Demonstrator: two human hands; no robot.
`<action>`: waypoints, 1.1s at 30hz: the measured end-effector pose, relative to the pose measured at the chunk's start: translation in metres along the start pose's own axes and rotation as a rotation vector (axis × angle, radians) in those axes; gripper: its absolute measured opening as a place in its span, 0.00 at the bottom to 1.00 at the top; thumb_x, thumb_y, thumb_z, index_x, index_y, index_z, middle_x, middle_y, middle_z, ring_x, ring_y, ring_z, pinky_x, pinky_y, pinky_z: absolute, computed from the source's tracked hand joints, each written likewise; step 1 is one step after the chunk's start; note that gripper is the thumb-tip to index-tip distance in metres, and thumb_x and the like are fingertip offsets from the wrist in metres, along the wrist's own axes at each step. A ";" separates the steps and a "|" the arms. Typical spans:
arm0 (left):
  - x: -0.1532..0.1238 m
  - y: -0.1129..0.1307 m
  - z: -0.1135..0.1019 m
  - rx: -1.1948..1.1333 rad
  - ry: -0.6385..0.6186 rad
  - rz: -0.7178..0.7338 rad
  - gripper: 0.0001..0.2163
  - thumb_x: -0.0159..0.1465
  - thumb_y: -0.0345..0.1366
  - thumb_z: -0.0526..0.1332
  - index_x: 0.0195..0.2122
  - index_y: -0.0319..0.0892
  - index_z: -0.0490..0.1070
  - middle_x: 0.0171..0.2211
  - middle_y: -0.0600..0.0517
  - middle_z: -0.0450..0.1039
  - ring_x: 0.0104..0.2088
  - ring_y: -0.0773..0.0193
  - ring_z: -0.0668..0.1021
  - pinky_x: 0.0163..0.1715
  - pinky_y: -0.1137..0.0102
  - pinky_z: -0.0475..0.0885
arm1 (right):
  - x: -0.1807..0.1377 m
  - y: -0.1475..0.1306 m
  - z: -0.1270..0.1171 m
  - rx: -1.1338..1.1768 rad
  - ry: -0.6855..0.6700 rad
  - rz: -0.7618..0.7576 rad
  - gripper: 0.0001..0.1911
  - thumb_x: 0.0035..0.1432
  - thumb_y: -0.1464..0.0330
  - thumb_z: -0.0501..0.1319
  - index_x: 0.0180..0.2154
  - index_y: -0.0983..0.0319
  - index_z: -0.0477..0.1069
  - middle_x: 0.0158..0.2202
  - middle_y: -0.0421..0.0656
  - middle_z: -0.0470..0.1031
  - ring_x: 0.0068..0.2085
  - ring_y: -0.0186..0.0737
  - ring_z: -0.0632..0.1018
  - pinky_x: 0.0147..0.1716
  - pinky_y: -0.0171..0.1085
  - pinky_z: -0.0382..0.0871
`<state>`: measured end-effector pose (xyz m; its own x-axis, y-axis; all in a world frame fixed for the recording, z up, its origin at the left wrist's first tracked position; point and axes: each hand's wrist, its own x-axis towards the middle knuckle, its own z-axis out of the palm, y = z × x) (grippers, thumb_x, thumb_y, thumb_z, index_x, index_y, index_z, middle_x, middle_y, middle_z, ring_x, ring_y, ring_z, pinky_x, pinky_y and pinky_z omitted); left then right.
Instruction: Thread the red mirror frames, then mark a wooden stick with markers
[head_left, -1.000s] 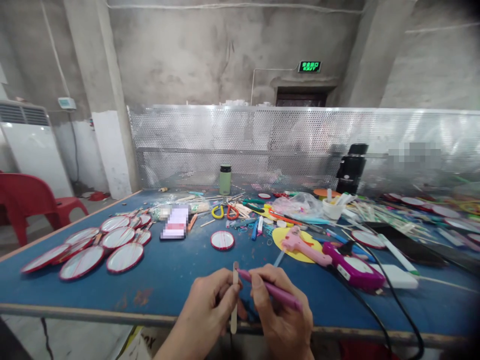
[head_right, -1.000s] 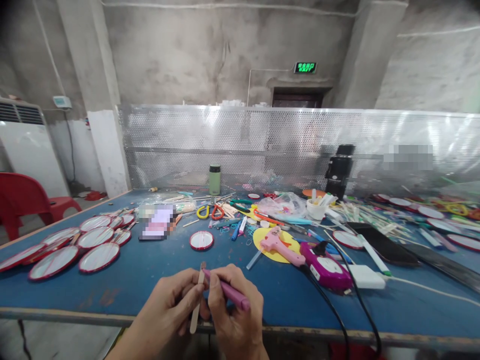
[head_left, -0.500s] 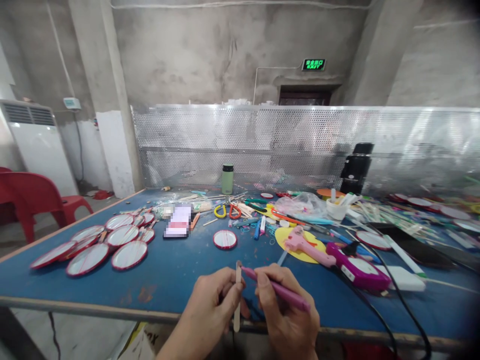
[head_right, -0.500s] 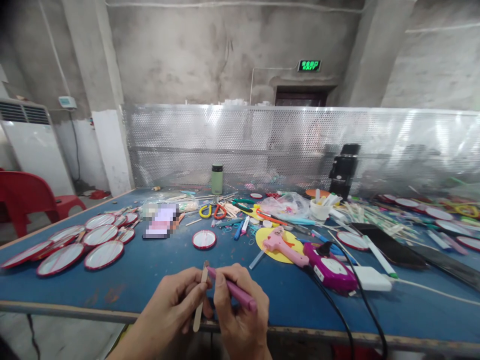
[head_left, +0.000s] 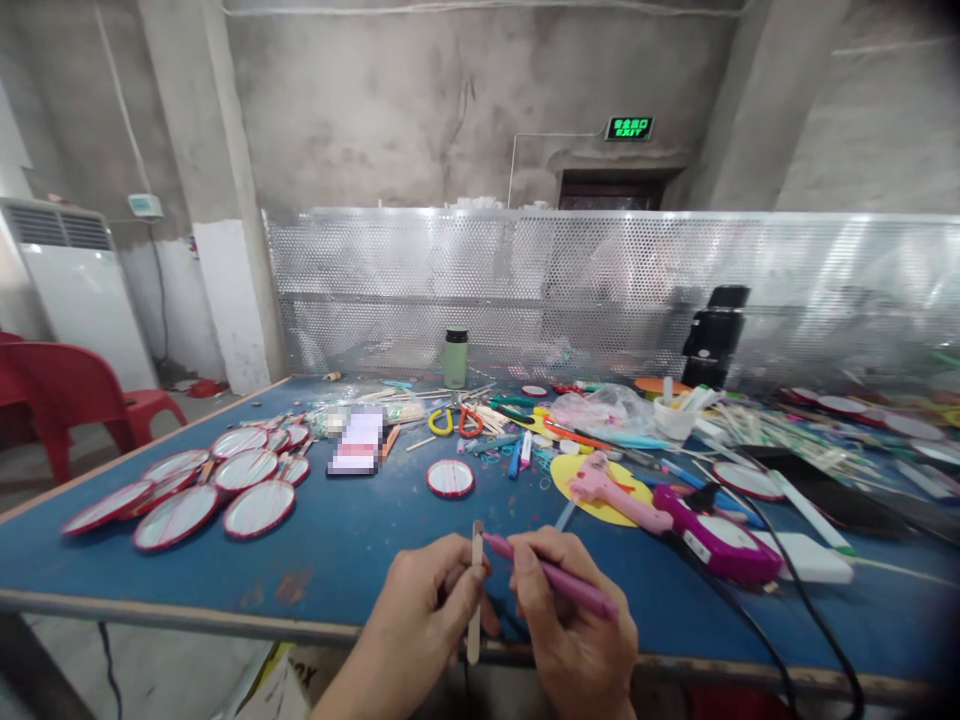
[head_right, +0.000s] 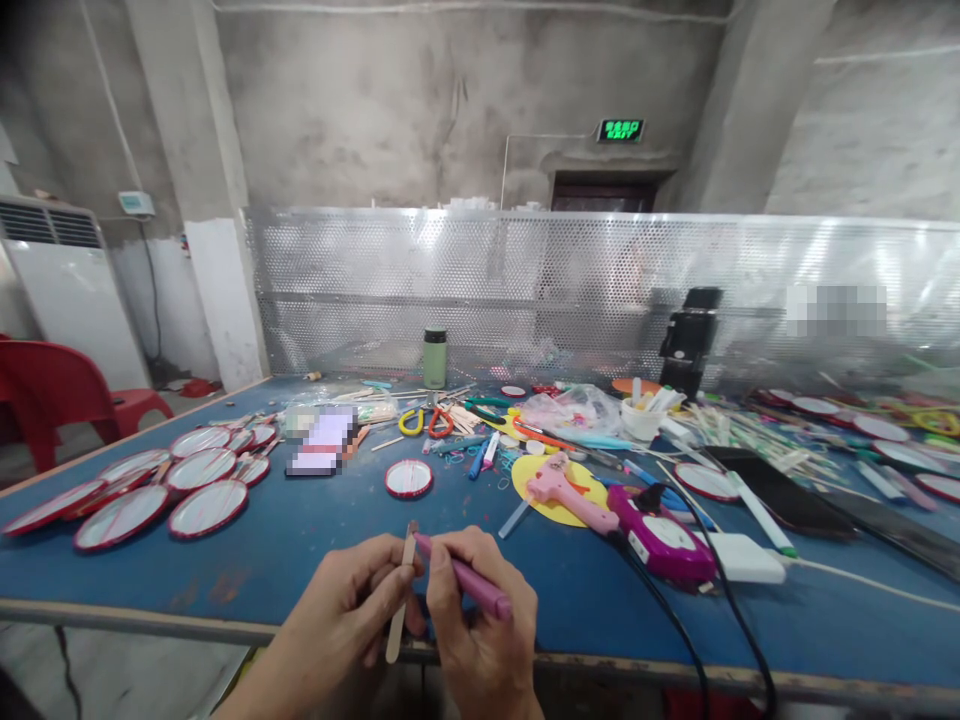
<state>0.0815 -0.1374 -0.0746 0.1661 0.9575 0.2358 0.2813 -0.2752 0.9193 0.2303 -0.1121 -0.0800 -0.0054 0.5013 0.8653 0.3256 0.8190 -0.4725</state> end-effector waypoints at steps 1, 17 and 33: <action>0.000 0.000 0.000 -0.004 -0.003 -0.002 0.18 0.68 0.50 0.53 0.30 0.41 0.69 0.24 0.52 0.74 0.17 0.70 0.66 0.18 0.76 0.63 | 0.000 0.000 0.000 0.002 -0.001 0.003 0.10 0.65 0.71 0.59 0.33 0.57 0.77 0.21 0.36 0.73 0.21 0.34 0.75 0.25 0.29 0.72; 0.000 0.000 -0.001 -0.033 0.000 0.006 0.18 0.69 0.50 0.53 0.32 0.41 0.70 0.24 0.52 0.75 0.16 0.70 0.67 0.18 0.76 0.63 | -0.001 -0.001 0.000 0.011 -0.002 0.032 0.10 0.66 0.70 0.59 0.33 0.57 0.77 0.21 0.35 0.71 0.19 0.31 0.72 0.20 0.29 0.68; 0.001 -0.001 -0.001 -0.016 0.002 0.016 0.17 0.69 0.47 0.54 0.32 0.41 0.70 0.25 0.51 0.77 0.17 0.70 0.68 0.18 0.76 0.62 | -0.002 0.001 0.001 0.042 -0.002 0.034 0.09 0.66 0.70 0.59 0.34 0.55 0.77 0.22 0.34 0.72 0.16 0.29 0.68 0.15 0.28 0.63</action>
<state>0.0803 -0.1360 -0.0754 0.1685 0.9531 0.2515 0.2632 -0.2894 0.9203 0.2297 -0.1123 -0.0825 0.0030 0.5295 0.8483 0.2857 0.8125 -0.5082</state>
